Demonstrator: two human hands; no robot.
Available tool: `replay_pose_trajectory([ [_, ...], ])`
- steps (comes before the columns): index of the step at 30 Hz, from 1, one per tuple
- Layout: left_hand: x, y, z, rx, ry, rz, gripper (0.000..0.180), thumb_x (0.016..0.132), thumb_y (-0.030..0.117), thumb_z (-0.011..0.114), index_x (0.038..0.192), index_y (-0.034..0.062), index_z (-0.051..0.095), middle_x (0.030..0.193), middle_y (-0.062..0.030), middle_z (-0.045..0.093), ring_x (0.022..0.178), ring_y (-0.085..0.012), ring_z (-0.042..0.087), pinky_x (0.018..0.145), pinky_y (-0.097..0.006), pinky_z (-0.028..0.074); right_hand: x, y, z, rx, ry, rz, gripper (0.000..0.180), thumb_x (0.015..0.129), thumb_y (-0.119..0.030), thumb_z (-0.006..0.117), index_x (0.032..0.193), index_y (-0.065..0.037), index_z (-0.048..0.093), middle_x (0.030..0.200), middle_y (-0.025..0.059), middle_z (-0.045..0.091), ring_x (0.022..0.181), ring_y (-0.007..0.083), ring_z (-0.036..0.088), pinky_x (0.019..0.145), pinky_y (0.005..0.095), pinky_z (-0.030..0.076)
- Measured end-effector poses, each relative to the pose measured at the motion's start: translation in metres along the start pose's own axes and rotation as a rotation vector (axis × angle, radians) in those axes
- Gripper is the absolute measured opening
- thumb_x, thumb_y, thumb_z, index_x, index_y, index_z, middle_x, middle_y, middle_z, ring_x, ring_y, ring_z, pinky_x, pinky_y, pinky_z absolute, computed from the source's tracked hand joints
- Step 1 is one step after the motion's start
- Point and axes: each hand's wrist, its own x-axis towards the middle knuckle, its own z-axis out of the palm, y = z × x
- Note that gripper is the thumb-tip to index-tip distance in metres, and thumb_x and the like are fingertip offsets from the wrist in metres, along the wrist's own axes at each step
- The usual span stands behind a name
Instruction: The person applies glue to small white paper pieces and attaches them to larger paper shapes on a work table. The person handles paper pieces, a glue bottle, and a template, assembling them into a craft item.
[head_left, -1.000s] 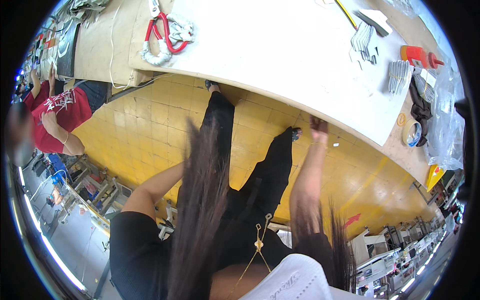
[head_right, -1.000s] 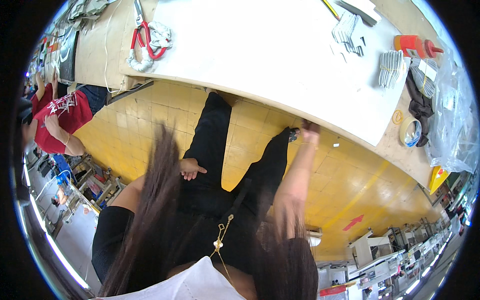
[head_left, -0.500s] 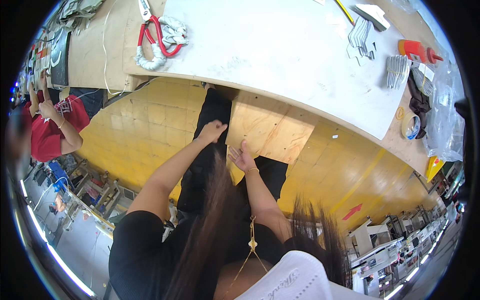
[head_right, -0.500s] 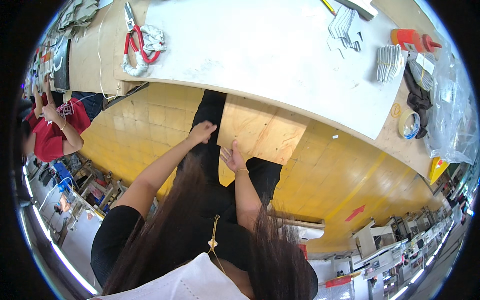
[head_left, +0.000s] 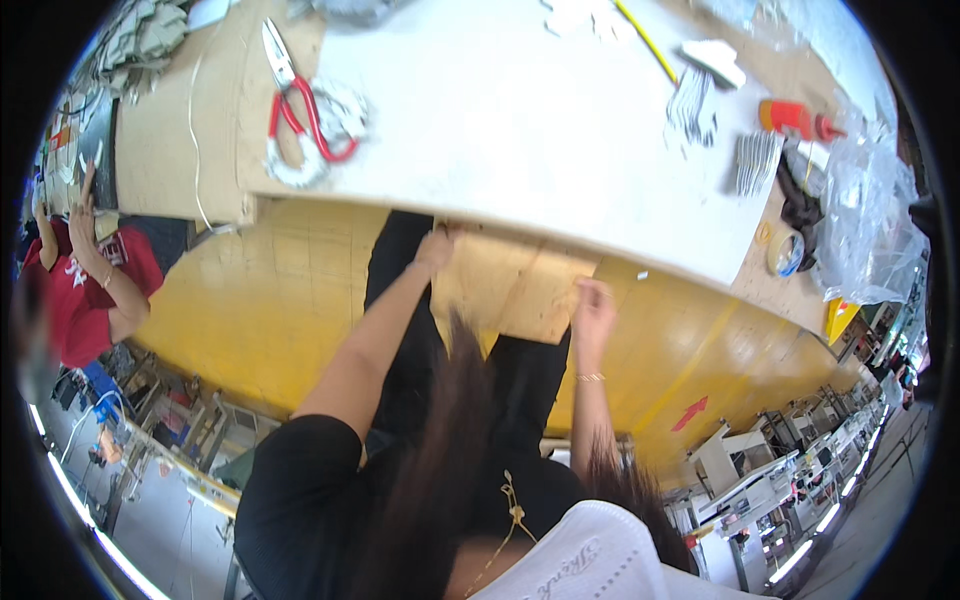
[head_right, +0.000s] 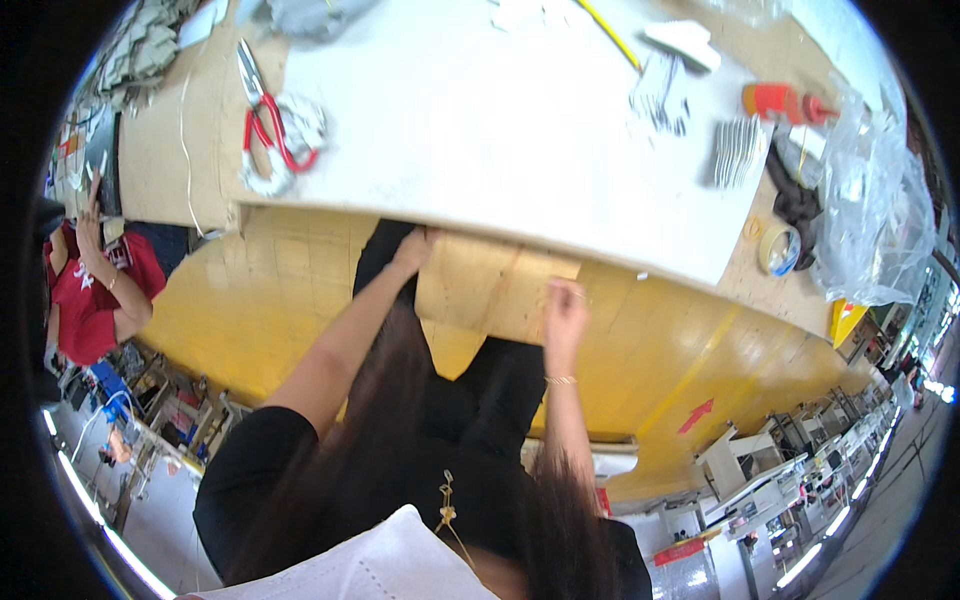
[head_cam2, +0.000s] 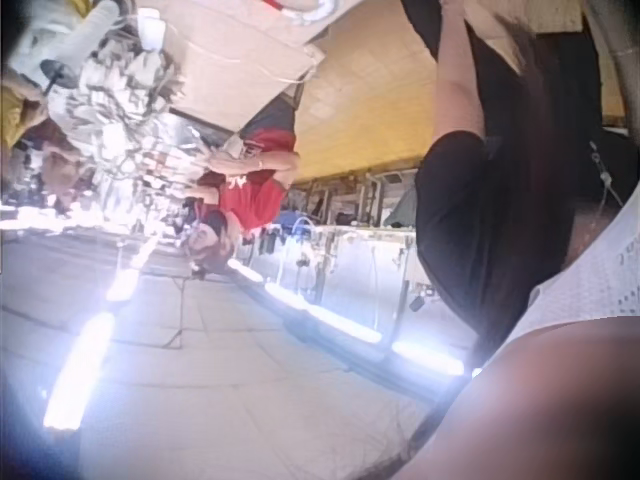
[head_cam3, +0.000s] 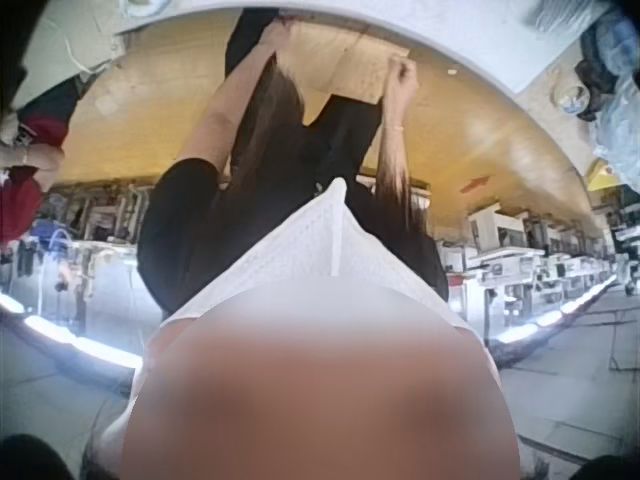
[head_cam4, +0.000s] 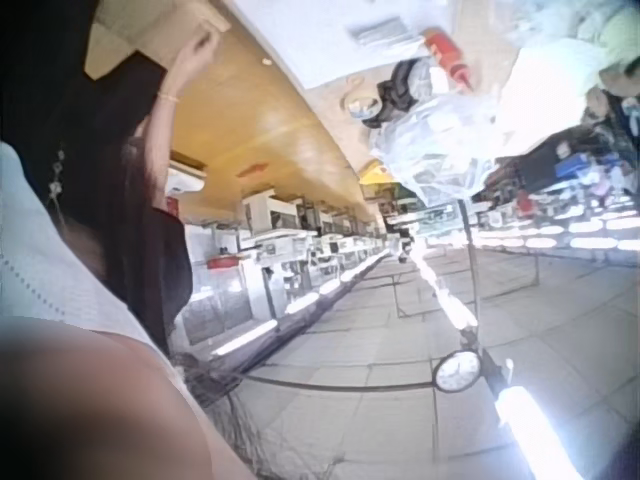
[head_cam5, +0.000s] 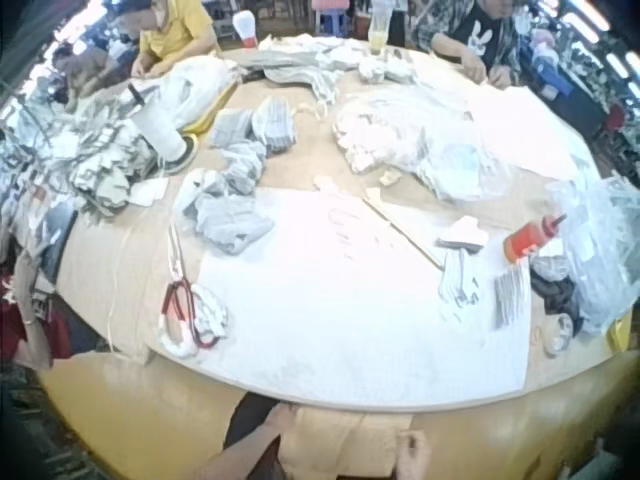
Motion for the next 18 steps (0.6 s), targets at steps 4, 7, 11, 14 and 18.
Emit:
replay_pose_trajectory([
  [4, 0.013, -0.017, 0.005, -0.055, -0.058, 0.087, 0.054, 0.095, 0.046, 0.035, 0.132, 0.0078, 0.044, 0.131, -0.0211, 0.048, 0.117, -0.0379, 0.049, 0.1, -0.042, 0.038, 0.034, -0.084, -0.056, 0.073, 0.678, -0.001, 0.03, 0.098, -0.029, 0.046, 0.101, 0.0, 0.051, 0.094, 0.0077, 0.052, 0.091, 0.0157, 0.049, 0.085, 0.0303, 0.04],
  [7, 0.011, -0.016, 0.002, -0.055, -0.15, 0.012, 0.054, 0.095, 0.046, 0.035, 0.133, 0.0078, 0.044, 0.131, -0.0211, 0.048, 0.117, -0.0379, 0.048, 0.1, -0.042, 0.038, 0.065, -0.125, -0.04, -0.158, 0.825, -0.1, 0.032, 0.098, -0.027, 0.042, 0.103, 0.004, 0.048, 0.102, 0.0124, 0.05, 0.099, 0.021, 0.048, 0.089, 0.0332, 0.039],
  [11, -0.001, -0.01, -0.023, -0.117, -0.215, -0.016, 0.054, 0.095, 0.045, 0.035, 0.133, 0.0077, 0.044, 0.131, -0.021, 0.047, 0.118, -0.0378, 0.048, 0.1, -0.042, 0.037, 0.121, -0.153, -0.006, -0.064, 0.901, 0.013, 0.042, 0.098, -0.031, 0.036, 0.109, 0.008, 0.048, 0.107, 0.018, 0.05, 0.102, 0.0279, 0.048, 0.091, 0.0376, 0.037],
  [14, -0.012, 0.0, -0.04, -0.151, -0.247, -0.041, 0.054, 0.095, 0.045, 0.035, 0.133, 0.0077, 0.043, 0.131, -0.0209, 0.047, 0.118, -0.0377, 0.048, 0.1, -0.042, 0.037, 0.131, -0.158, 0.001, -0.349, 0.93, 0.162, 0.052, 0.096, -0.041, 0.035, 0.112, 0.006, 0.053, 0.112, 0.0229, 0.052, 0.104, 0.0335, 0.049, 0.093, 0.0412, 0.037],
  [18, -0.017, 0.016, -0.062, -0.16, -0.269, -0.056, 0.054, 0.095, 0.045, 0.035, 0.133, 0.0076, 0.043, 0.132, -0.0208, 0.047, 0.118, -0.0376, 0.048, 0.1, -0.042, 0.037, 0.127, -0.162, 0.001, -0.564, 0.918, 0.182, 0.053, 0.094, -0.045, 0.039, 0.106, 0.004, 0.057, 0.109, 0.0235, 0.053, 0.101, 0.0362, 0.049, 0.09, 0.0448, 0.038],
])
